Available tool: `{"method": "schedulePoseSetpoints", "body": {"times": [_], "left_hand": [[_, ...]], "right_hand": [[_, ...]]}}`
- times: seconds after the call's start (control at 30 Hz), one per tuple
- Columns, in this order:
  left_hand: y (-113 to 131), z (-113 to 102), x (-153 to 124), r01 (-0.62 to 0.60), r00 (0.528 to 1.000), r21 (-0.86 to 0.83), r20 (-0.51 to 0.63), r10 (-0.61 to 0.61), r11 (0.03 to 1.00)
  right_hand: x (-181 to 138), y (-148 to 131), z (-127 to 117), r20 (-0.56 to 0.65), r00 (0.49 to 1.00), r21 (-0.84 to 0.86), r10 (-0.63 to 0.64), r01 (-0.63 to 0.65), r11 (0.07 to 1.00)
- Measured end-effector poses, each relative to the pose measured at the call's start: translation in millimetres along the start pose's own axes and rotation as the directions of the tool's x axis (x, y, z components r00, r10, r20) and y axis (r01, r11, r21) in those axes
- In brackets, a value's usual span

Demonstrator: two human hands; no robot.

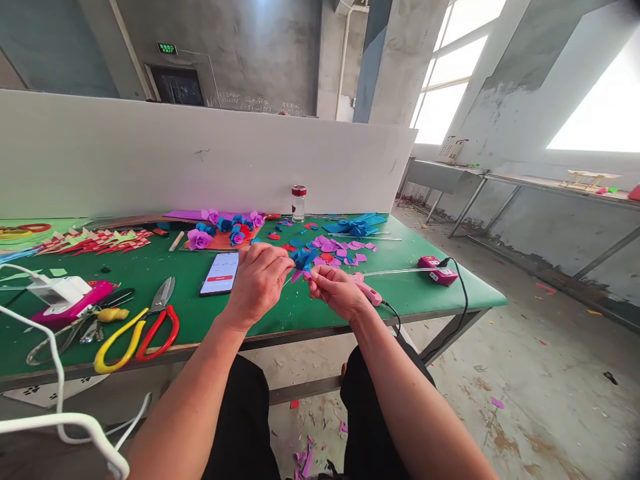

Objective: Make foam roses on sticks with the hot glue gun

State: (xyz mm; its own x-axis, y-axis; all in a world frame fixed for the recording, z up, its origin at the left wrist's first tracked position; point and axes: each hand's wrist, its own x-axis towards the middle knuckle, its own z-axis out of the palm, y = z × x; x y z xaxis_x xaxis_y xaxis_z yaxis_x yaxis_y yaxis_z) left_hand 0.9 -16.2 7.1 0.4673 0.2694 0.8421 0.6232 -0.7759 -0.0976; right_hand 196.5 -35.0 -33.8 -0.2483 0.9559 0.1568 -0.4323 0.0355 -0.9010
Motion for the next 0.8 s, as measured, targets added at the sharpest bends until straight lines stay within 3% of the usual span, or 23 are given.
{"method": "schedulePoseSetpoints", "body": {"times": [0.17, 0.37, 0.53, 0.67, 0.8], "left_hand": [[-2, -1, 1, 0.122, 0.984, -0.144, -0.114, -0.139, 0.982], [8, 6, 2, 0.255, 0.955, -0.188, -0.107, -0.278, 0.948], [4, 4, 1, 0.186, 0.967, -0.094, -0.160, -0.199, 0.978], [2, -8, -1, 0.058, 0.953, -0.104, -0.292, -0.086, 0.993], [4, -12, -5, 0.058, 0.910, -0.219, -0.389, -0.142, 0.974]], "right_hand": [[0, 0, 1, -0.012, 0.999, -0.044, -0.041, 0.040, 0.998], [1, 2, 5, -0.033, 0.992, -0.175, -0.118, 0.110, 0.978], [2, 0, 6, 0.006, 0.978, -0.268, -0.206, 0.200, 0.942], [1, -4, 8, 0.027, 0.947, -0.300, -0.320, 0.313, 0.901], [1, -6, 7, -0.021, 0.895, -0.315, -0.445, 0.417, 0.853]]}}
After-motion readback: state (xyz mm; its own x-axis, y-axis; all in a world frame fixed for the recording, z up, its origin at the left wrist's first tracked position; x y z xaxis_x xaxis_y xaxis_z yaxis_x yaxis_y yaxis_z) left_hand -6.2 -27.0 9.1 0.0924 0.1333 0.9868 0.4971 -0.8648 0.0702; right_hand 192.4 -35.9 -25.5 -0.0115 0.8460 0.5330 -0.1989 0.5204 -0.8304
